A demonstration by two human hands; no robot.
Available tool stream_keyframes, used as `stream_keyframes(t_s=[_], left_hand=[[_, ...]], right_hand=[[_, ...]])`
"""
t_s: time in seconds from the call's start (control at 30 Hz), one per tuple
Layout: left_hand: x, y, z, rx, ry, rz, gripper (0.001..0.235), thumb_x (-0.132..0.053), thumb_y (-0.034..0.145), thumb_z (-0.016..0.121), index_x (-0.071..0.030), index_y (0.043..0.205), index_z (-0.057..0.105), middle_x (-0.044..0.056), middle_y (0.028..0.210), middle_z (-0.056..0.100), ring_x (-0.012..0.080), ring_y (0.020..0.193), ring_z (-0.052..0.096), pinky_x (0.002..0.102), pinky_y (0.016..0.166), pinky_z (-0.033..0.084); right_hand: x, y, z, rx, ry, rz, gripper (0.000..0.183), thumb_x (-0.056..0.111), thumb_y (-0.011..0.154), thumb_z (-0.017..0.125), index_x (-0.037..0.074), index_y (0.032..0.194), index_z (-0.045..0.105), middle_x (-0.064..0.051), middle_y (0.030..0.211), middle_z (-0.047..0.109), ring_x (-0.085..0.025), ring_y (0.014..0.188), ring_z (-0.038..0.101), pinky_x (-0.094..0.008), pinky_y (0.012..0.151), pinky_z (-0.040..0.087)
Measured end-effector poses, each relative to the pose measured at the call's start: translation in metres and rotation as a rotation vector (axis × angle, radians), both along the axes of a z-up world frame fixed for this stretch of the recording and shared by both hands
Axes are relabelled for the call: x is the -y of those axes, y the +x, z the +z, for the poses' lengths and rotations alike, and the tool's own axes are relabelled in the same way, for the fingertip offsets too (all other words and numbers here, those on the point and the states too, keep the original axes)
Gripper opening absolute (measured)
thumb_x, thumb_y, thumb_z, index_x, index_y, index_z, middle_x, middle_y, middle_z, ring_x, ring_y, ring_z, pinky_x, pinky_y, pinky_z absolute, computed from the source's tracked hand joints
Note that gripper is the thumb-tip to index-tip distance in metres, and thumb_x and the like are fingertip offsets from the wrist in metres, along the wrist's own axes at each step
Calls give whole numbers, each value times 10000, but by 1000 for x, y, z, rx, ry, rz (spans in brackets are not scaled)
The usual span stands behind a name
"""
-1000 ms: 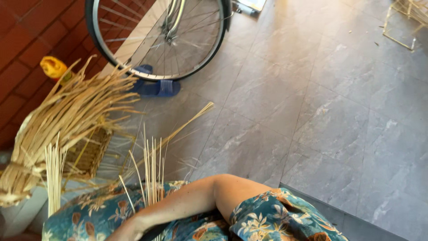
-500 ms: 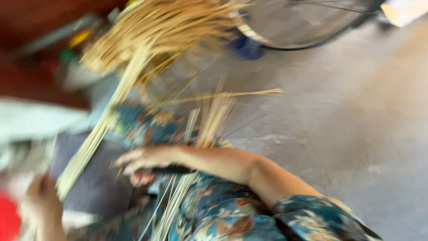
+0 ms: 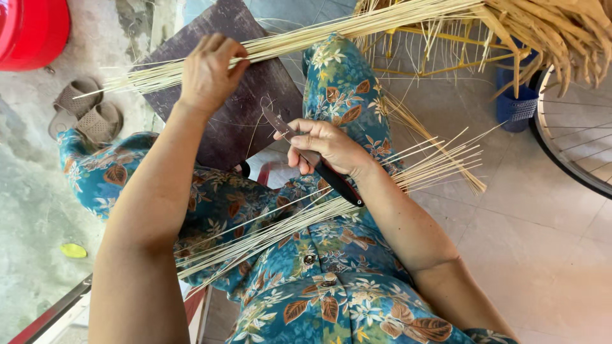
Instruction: The person sits and uses a knife to split long bamboo strips into thinner strands. They hold the strips against their lap, draw the knife along each strip to peel off thin layers, and collect the resulting strands.
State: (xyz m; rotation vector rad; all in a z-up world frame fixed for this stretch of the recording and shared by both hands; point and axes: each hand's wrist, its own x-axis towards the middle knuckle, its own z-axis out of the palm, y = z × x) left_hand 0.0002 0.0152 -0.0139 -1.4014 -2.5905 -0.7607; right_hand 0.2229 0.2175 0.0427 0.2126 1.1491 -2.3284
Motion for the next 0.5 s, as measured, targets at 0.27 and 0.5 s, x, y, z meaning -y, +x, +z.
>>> stream_keyframes(t_s=[0.27, 0.5], left_hand=[[-25, 9, -37, -92, -89, 2, 295, -175, 838, 839, -106, 1042, 639, 72, 1039, 611, 282, 1009, 600, 410, 853, 486], [-29, 4, -51, -78, -73, 78, 200, -193, 996, 764, -80, 1086, 626, 97, 1031, 594, 291, 968, 597, 415, 816, 478]], right_hand=[[4, -8, 0, 41, -9, -5, 335, 138, 1062, 563, 6, 1371, 565, -95, 853, 705, -109, 641, 659, -229, 589, 545], [8, -9, -3, 44, -22, 2, 322, 125, 1066, 550, 1, 1364, 554, -107, 850, 709, -108, 626, 659, -227, 578, 546]])
